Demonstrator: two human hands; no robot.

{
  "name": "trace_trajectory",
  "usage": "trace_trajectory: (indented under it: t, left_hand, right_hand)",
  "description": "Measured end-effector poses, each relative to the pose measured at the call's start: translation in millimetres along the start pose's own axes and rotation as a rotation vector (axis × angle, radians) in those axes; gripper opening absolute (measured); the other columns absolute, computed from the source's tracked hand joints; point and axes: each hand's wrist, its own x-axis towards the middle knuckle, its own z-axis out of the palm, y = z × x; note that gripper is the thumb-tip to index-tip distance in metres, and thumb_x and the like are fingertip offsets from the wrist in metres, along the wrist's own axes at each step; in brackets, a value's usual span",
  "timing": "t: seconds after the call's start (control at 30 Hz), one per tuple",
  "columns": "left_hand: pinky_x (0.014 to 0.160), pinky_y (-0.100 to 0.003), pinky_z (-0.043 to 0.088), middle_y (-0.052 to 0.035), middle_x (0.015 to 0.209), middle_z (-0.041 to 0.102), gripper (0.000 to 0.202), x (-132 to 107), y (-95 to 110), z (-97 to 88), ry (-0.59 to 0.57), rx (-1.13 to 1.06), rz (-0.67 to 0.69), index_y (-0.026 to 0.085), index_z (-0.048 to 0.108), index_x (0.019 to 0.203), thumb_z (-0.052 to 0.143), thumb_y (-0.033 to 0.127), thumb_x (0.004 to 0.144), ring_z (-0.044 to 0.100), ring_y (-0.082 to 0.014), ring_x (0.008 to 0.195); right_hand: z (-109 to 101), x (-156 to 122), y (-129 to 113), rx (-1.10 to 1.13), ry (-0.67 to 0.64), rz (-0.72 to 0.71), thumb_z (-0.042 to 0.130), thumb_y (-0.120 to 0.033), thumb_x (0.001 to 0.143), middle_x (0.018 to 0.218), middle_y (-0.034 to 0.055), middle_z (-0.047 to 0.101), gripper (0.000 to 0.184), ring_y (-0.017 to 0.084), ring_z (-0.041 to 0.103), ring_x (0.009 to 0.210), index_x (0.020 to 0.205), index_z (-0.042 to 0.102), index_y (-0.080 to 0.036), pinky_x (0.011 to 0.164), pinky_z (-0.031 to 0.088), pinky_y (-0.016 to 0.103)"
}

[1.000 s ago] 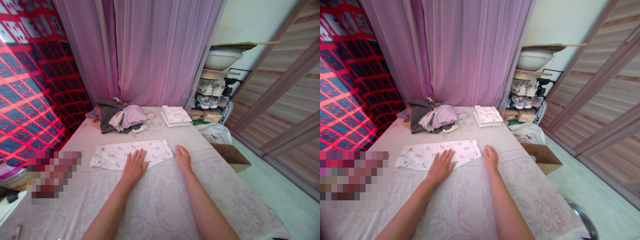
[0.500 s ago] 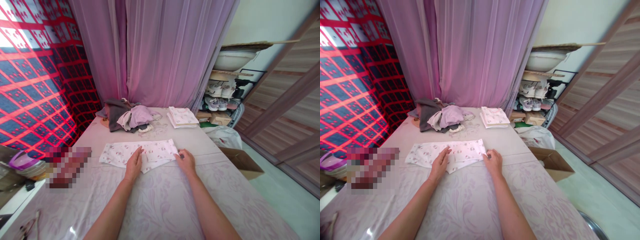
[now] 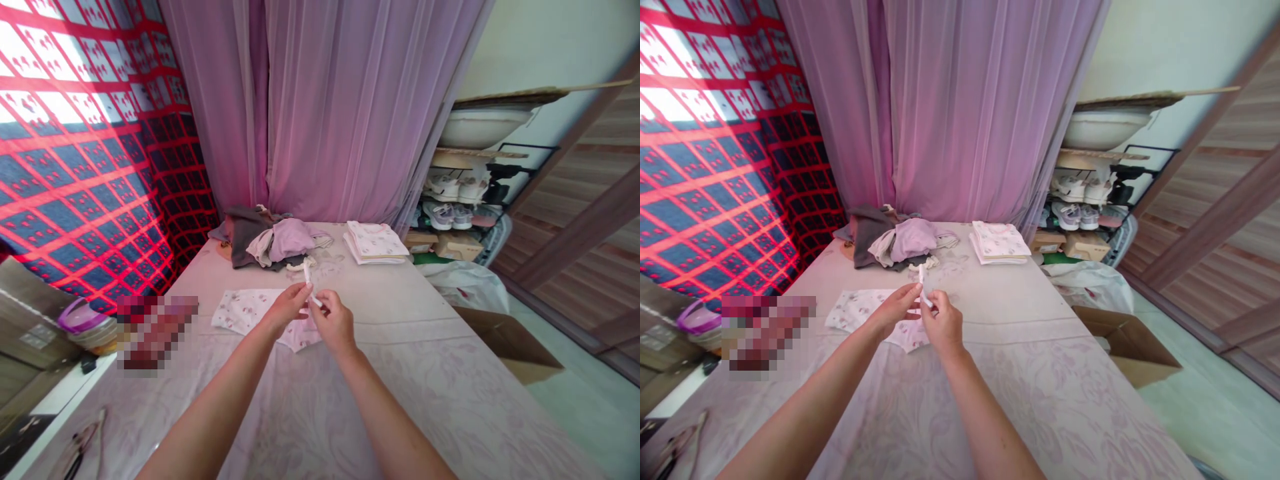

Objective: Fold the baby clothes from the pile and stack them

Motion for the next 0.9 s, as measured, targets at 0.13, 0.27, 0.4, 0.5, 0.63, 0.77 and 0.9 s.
trace_trajectory:
  t: [0.13, 0.27, 0.4, 0.5, 0.63, 0.77, 0.9]
  left_hand:
    - [0.058, -0.021, 0.049, -0.0026, 0.085, 0.068, 0.034, -1.1, 4.6, -22.1, 0.148, 0.108, -0.007, 0.017, 0.063, 0.103, 0.059, 0.04, 0.077, 0.062, -0.0125, 0.07]
    - [0.049, -0.019, 0.045, 0.0004, 0.067, 0.065, 0.024, -1.9, 1.8, -61.0, 0.304, 0.174, -0.057, 0.015, 0.065, 0.093, 0.057, 0.026, 0.072, 0.059, -0.011, 0.057]
    - [0.048, -0.02, 0.046, 0.0011, 0.062, 0.064, 0.023, -9.7, -1.9, -105.5, 0.397, 0.212, -0.123, 0.015, 0.064, 0.089, 0.056, 0.023, 0.069, 0.06, -0.0119, 0.053]
    - [0.047, -0.021, 0.047, 0.0009, 0.057, 0.063, 0.021, -16.7, -11.1, -131.3, 0.465, 0.273, -0.183, 0.015, 0.064, 0.084, 0.053, 0.02, 0.068, 0.059, -0.013, 0.05]
    - [0.048, -0.022, 0.048, -0.0011, 0.059, 0.066, 0.019, -22.6, -28.6, -151.0, 0.507, 0.38, -0.24, 0.015, 0.066, 0.081, 0.052, 0.018, 0.068, 0.062, -0.0152, 0.053]
    - [0.053, -0.023, 0.048, -0.0038, 0.075, 0.071, 0.031, -24.1, -40.4, -160.9, 0.537, 0.524, -0.232, 0.015, 0.067, 0.098, 0.055, 0.019, 0.069, 0.065, -0.0173, 0.064]
    - [0.069, -0.026, 0.048, -0.0072, 0.094, 0.072, 0.036, -21.7, -47.0, -167.3, 0.583, 0.693, -0.198, 0.018, 0.067, 0.105, 0.059, 0.021, 0.069, 0.066, -0.0215, 0.085]
  right_hand:
    - [13.4, -7.0, -12.7, 0.191, -0.152, -0.098, 0.051, -0.041, 0.08, 0.093, 0.0036, 0.072, 0.026, 0.017, 0.067, 0.081, 0.096, 0.06, -0.023, 0.074, 0.051, 0.027]
    - [7.3, -4.2, 2.0, 0.239, -0.192, -0.095, 0.046, -0.042, 0.083, 0.098, 0.006, 0.072, 0.03, 0.018, 0.066, 0.087, 0.098, 0.062, -0.022, 0.075, 0.051, 0.027]
    - [1.6, -1.2, 40.4, 0.196, -0.123, 0.053, 0.042, -0.046, 0.083, 0.096, 0.0063, 0.072, 0.032, 0.019, 0.066, 0.085, 0.092, 0.062, -0.022, 0.078, 0.05, 0.03]
    - [4.7, -5.2, 63.2, 0.132, -0.156, 0.105, 0.042, -0.045, 0.082, 0.093, 0.0042, 0.072, 0.031, 0.019, 0.066, 0.082, 0.088, 0.062, -0.023, 0.075, 0.05, 0.03]
    - [15.3, -11.4, 64.7, -0.01, -0.262, 0.081, 0.042, -0.041, 0.082, 0.08, 0.0014, 0.072, 0.028, 0.018, 0.064, 0.07, 0.087, 0.064, -0.024, 0.067, 0.048, 0.028]
    - [31.2, -8.1, 45.3, -0.169, -0.357, 0.081, 0.045, -0.037, 0.083, 0.085, 0.0012, 0.072, 0.028, 0.017, 0.064, 0.072, 0.1, 0.064, -0.025, 0.068, 0.046, 0.027]
    - [48.5, 2.3, 23.8, -0.272, -0.487, 0.14, 0.047, -0.043, 0.084, 0.087, 0.0052, 0.072, 0.043, 0.02, 0.066, 0.081, 0.119, 0.056, -0.019, 0.071, 0.045, 0.029]
